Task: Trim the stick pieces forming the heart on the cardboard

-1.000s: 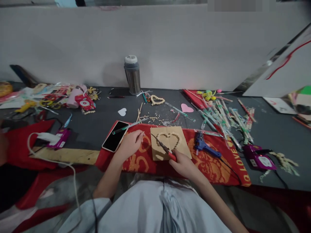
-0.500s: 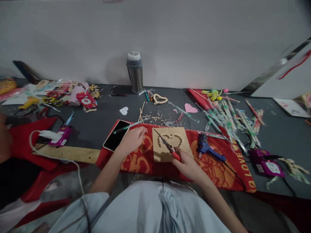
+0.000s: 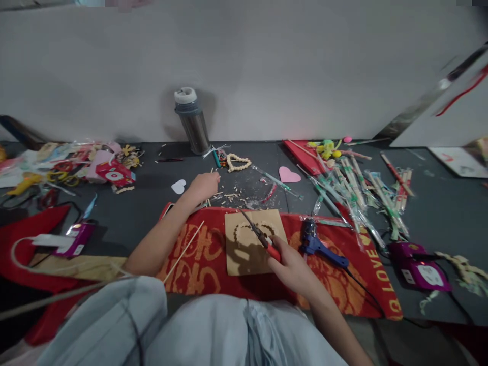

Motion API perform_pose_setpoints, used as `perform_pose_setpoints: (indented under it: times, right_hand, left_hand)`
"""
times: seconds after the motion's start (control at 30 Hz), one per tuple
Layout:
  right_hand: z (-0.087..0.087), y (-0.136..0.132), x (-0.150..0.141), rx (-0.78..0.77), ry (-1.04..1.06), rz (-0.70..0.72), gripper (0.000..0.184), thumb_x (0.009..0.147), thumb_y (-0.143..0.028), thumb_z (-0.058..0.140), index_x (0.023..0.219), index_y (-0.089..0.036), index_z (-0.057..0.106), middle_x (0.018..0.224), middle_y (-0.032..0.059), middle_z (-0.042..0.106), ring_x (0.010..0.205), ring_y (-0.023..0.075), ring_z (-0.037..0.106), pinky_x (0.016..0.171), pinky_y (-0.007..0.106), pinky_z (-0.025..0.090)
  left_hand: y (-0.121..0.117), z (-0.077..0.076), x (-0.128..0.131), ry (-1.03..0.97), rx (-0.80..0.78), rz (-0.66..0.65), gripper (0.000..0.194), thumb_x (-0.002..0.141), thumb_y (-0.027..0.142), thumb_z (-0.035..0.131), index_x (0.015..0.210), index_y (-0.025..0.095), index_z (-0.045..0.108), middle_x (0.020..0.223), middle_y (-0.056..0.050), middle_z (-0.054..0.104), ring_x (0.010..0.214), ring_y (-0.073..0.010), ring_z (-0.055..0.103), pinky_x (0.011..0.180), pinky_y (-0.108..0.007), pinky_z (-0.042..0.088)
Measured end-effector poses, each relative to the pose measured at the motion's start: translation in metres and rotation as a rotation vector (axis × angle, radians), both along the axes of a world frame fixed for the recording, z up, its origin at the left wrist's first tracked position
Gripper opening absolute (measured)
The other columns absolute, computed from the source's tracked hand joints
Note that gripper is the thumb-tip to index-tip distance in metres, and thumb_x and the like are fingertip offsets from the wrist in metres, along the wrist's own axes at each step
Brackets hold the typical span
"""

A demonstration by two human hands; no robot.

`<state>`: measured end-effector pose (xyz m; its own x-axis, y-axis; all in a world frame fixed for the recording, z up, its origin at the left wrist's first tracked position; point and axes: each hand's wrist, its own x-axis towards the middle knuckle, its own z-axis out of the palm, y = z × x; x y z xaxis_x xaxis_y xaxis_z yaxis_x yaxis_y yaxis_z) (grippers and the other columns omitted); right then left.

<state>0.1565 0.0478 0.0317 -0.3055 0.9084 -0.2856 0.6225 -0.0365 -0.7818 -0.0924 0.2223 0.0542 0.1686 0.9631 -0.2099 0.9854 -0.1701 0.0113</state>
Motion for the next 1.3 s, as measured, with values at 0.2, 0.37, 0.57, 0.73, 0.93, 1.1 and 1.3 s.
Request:
perform_pose_setpoints:
  times: [0.2, 0.37, 0.57, 0.73, 0.93, 1.1, 1.3]
  right_hand:
    - [0.004, 0.012, 0.017, -0.057, 0.042, -0.01, 0.008, 0.075, -0.021, 0.042, 0.083, -0.019, 0.043, 0.08, 0.0019, 0.056, 0.072, 0.016, 0.052, 0.064, 0.027, 0.037]
    - [0.01, 0.025, 0.027, -0.098, 0.089, -0.01, 0.01, 0.077, -0.02, 0.042, 0.086, -0.019, 0.045, 0.083, 0.0024, 0.059, 0.076, 0.0163, 0.055, 0.068, 0.027, 0.038]
    - [0.007, 0.036, 0.032, -0.116, 0.137, -0.016, 0.007, 0.076, -0.018, 0.043, 0.083, -0.02, 0.044, 0.082, 0.0024, 0.058, 0.078, 0.0167, 0.055, 0.069, 0.028, 0.038]
    - [0.004, 0.038, 0.034, -0.13, 0.146, -0.007, 0.012, 0.075, -0.016, 0.043, 0.087, -0.019, 0.046, 0.084, 0.0025, 0.058, 0.077, 0.0163, 0.054, 0.07, 0.028, 0.039]
    - [0.0, 0.035, 0.037, -0.107, 0.154, -0.025, 0.011, 0.075, -0.016, 0.043, 0.085, -0.019, 0.048, 0.082, 0.0028, 0.059, 0.077, 0.0159, 0.055, 0.069, 0.027, 0.04]
    - [-0.001, 0.034, 0.039, -0.091, 0.172, -0.04, 0.013, 0.075, -0.015, 0.043, 0.087, -0.019, 0.049, 0.078, 0.0019, 0.058, 0.076, 0.0161, 0.054, 0.069, 0.026, 0.042]
    - [-0.003, 0.033, 0.039, -0.122, 0.177, -0.048, 0.014, 0.073, -0.014, 0.04, 0.085, -0.02, 0.045, 0.084, 0.0035, 0.058, 0.081, 0.0167, 0.054, 0.074, 0.028, 0.041]
  left_hand:
    - [0.082, -0.024, -0.012, 0.091, 0.061, 0.054, 0.039, 0.088, 0.022, 0.03, 0.111, 0.012, 0.06, 0.115, -0.02, 0.063, 0.101, -0.0296, 0.062, 0.083, -0.039, 0.049]
    - [0.128, -0.033, -0.033, 0.218, 0.168, -0.006, 0.049, 0.084, 0.013, 0.03, 0.129, 0.016, 0.049, 0.154, -0.009, 0.025, 0.118, -0.0334, 0.048, 0.086, -0.047, 0.048]
    - [0.141, -0.037, -0.047, 0.33, 0.168, -0.099, 0.052, 0.085, 0.015, 0.03, 0.134, 0.018, 0.046, 0.156, -0.005, 0.02, 0.117, -0.0315, 0.046, 0.086, -0.047, 0.048]
    - [0.136, -0.032, -0.053, 0.376, 0.162, -0.148, 0.05, 0.085, 0.018, 0.028, 0.131, 0.017, 0.049, 0.156, -0.003, 0.02, 0.112, -0.0318, 0.049, 0.081, -0.048, 0.049]
    - [0.123, -0.03, -0.067, 0.342, 0.161, -0.135, 0.049, 0.084, 0.018, 0.031, 0.129, 0.019, 0.051, 0.154, -0.004, 0.025, 0.117, -0.0327, 0.046, 0.088, -0.048, 0.046]
    - [0.135, -0.033, -0.044, 0.265, 0.179, -0.097, 0.046, 0.084, 0.019, 0.032, 0.124, 0.012, 0.052, 0.144, -0.015, 0.04, 0.119, -0.0321, 0.046, 0.093, -0.045, 0.044]
    - [0.195, -0.037, 0.009, -0.034, 0.239, -0.047, 0.038, 0.086, 0.017, 0.029, 0.108, 0.008, 0.059, 0.131, -0.02, 0.051, 0.127, -0.0261, 0.044, 0.105, -0.039, 0.034]
